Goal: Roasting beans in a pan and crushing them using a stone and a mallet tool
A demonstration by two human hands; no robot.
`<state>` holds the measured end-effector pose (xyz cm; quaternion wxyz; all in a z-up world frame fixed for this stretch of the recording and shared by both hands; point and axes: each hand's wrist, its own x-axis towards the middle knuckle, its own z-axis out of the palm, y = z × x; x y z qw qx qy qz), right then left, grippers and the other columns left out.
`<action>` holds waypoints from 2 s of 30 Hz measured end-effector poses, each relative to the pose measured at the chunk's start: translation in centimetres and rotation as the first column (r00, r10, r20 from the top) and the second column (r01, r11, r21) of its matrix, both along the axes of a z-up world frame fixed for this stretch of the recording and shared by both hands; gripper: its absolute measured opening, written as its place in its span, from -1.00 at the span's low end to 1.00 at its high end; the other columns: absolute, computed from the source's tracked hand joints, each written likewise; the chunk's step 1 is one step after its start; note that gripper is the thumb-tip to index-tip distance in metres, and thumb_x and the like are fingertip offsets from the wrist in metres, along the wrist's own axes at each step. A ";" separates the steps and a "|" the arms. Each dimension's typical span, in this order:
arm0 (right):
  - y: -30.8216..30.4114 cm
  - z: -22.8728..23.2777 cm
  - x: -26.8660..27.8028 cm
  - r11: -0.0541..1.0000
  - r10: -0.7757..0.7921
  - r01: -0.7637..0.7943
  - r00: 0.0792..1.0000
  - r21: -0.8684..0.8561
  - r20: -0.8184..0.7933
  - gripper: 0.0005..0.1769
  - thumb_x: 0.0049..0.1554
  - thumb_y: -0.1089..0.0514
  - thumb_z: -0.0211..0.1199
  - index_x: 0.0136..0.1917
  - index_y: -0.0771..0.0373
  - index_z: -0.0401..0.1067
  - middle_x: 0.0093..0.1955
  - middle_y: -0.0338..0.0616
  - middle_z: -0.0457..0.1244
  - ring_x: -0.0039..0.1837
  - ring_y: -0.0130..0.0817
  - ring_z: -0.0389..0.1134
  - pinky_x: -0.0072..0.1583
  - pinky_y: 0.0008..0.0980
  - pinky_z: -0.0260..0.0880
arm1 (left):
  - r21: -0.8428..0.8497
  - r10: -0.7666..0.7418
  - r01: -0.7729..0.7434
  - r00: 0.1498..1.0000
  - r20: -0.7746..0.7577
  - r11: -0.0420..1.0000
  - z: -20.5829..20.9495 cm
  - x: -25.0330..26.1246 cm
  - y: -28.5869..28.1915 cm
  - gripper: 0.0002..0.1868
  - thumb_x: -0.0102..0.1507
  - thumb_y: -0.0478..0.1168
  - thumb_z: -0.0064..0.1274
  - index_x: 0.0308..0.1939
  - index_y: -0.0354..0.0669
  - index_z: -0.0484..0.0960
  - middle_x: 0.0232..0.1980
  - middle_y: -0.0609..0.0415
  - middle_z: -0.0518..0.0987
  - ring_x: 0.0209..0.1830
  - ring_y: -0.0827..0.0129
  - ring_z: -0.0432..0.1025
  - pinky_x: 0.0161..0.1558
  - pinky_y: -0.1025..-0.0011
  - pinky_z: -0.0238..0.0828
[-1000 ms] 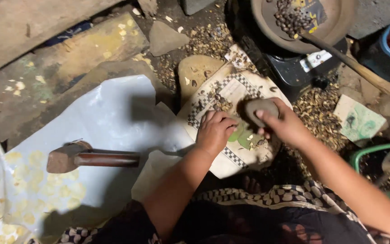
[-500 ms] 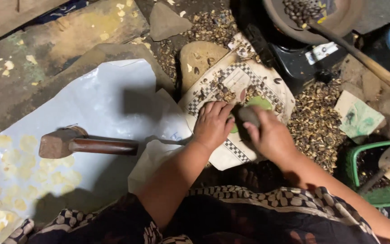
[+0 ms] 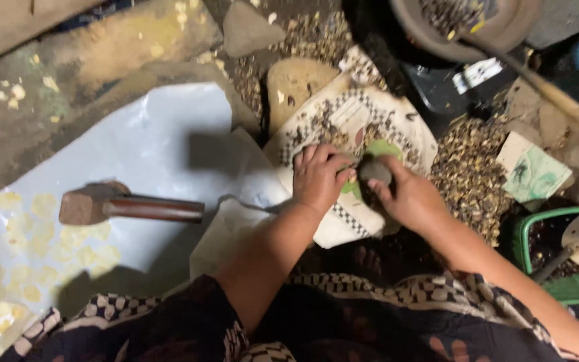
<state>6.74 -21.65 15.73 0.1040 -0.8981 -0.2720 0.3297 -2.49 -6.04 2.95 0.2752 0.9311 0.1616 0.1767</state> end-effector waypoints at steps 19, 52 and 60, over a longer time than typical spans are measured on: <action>2.3 0.4 0.8 0.980 0.188 -0.178 0.973 -0.083 0.136 -0.41 0.22 -0.22 0.08 0.46 -0.13 0.10 0.17 0.25 0.30 0.14 0.37 0.43 0.18 0.25 0.45 | -0.018 0.045 -0.043 0.994 0.100 0.999 -1.4 0.4 1.4 -0.78 0.13 -0.09 0.29 -0.17 0.16 0.64 -0.04 0.22 0.48 0.04 0.19 0.42 0.05 0.22 0.40; 5.0 0.7 0.3 0.962 0.259 -0.270 0.950 0.041 0.172 -0.41 0.23 -0.18 0.08 0.49 -0.11 0.14 0.20 0.26 0.25 0.08 0.40 0.44 0.12 0.27 0.47 | 0.129 0.084 -0.082 0.996 -0.013 0.988 2.6 -2.9 1.1 -0.23 0.07 0.05 0.21 0.34 -0.06 0.45 0.20 -0.04 0.45 0.24 0.06 0.39 0.13 0.08 0.35; 4.3 -0.9 2.4 1.000 0.013 -0.013 0.999 0.014 -0.033 -0.38 0.23 -0.19 0.09 0.49 -0.10 0.06 0.14 0.35 0.33 0.22 0.42 0.38 0.27 0.27 0.35 | 0.130 0.019 -0.028 0.997 0.068 0.991 -0.8 -1.6 2.8 -0.62 0.27 -0.17 0.03 0.18 0.15 0.59 0.03 0.13 0.50 0.10 0.18 0.44 0.08 0.21 0.39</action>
